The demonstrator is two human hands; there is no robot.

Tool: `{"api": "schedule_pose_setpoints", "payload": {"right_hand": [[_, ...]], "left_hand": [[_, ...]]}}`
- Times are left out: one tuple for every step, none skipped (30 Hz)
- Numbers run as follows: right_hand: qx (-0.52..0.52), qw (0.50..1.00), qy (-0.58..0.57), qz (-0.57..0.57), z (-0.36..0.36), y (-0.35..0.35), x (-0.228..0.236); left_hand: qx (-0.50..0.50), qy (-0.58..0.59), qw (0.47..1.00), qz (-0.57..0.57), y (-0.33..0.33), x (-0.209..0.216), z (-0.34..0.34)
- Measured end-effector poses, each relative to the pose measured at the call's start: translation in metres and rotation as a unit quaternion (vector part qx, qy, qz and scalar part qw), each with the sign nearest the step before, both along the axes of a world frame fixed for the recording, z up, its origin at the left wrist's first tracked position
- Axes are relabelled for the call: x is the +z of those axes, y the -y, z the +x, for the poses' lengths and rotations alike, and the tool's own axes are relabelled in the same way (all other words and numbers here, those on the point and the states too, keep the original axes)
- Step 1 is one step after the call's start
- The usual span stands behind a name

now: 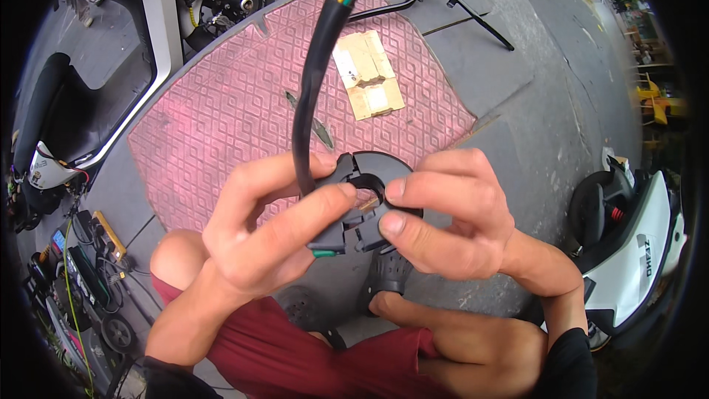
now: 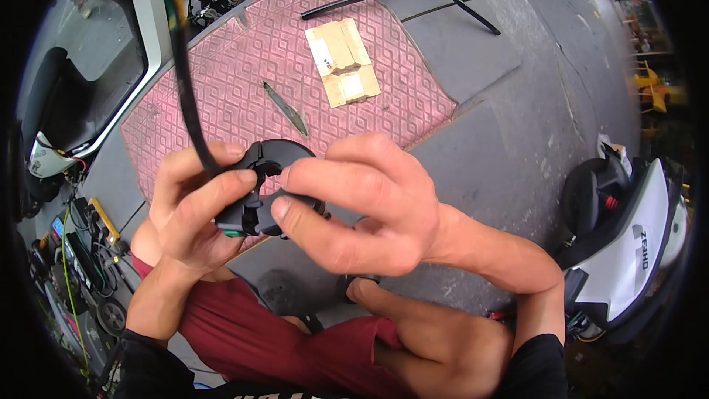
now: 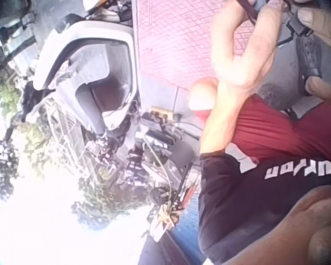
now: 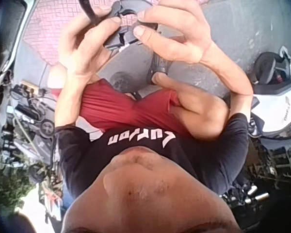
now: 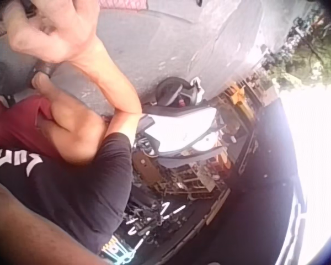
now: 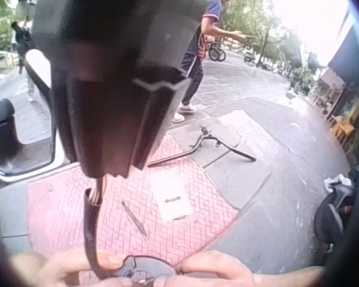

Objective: The person assembles a motorcycle left-hand switch housing by inserting a green power button, aligning internal components, and snapping the two halves together. The person then attaches the wiring harness and mounts the completed assembly onto the motorcycle handlebar.

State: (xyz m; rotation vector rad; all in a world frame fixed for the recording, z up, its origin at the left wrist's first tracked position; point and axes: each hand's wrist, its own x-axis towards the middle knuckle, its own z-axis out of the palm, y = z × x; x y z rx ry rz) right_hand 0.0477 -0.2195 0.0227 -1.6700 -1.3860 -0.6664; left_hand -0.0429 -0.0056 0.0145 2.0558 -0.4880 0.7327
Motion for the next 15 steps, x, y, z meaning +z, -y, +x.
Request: {"api": "schedule_pose_setpoints", "payload": {"right_hand": [[0.006, 0.999, -0.043, 0.002, 0.0, 0.0, -0.001], [0.025, 0.996, -0.087, -0.001, 0.002, 0.001, 0.0], [0.042, 0.991, -0.131, -0.004, 0.002, 0.003, 0.003], [0.057, 0.983, -0.174, -0.005, 0.003, 0.004, 0.006], [0.068, 0.972, -0.224, 0.012, 0.002, 0.001, 0.011], [0.083, 0.963, -0.258, 0.008, 0.002, 0.002, 0.012], [0.097, 0.952, -0.291, 0.007, 0.003, 0.003, 0.014], [0.111, 0.94, -0.323, 0.006, 0.004, 0.002, 0.015], [0.108, 0.93, -0.351, -0.016, 0.002, 0.004, 0.022], [0.109, 0.917, -0.382, -0.026, 0.003, 0.004, 0.026], [0.108, 0.904, -0.412, -0.036, 0.003, 0.004, 0.03], [0.11, 0.889, -0.443, -0.044, 0.003, 0.004, 0.033], [0.104, 0.867, -0.485, -0.04, 0.002, 0.002, 0.036], [0.099, 0.858, -0.503, -0.032, 0.002, 0.0, 0.036], [0.095, 0.848, -0.52, -0.023, 0.002, -0.002, 0.035]], "left_hand": [[-0.001, -0.038, 0.998, -0.054, 0.001, -0.003, 0.001], [-0.021, -0.099, 0.992, -0.07, -0.005, 0.005, 0.003], [-0.056, -0.144, 0.972, -0.174, -0.004, 0.003, 0.004], [-0.089, -0.188, 0.938, -0.276, -0.003, -0.001, 0.004], [-0.127, -0.212, 0.927, -0.281, -0.009, -0.005, 0.003], [-0.135, -0.269, 0.876, -0.378, -0.007, -0.001, 0.001], [-0.141, -0.321, 0.81, -0.47, -0.001, 0.004, -0.002], [-0.143, -0.369, 0.732, -0.555, 0.001, 0.008, -0.004], [-0.161, -0.37, 0.734, -0.546, 0.002, 0.005, -0.004], [-0.16, -0.385, 0.717, -0.559, 0.001, 0.006, -0.003], [-0.159, -0.4, 0.699, -0.571, 0.0, 0.01, -0.002], [-0.154, -0.413, 0.683, -0.582, -0.001, 0.012, -0.002], [-0.146, -0.405, 0.68, -0.593, 0.0, 0.011, -0.002], [-0.138, -0.416, 0.682, -0.586, 0.0, 0.012, -0.002], [-0.13, -0.426, 0.683, -0.579, 0.0, 0.013, -0.001]]}}
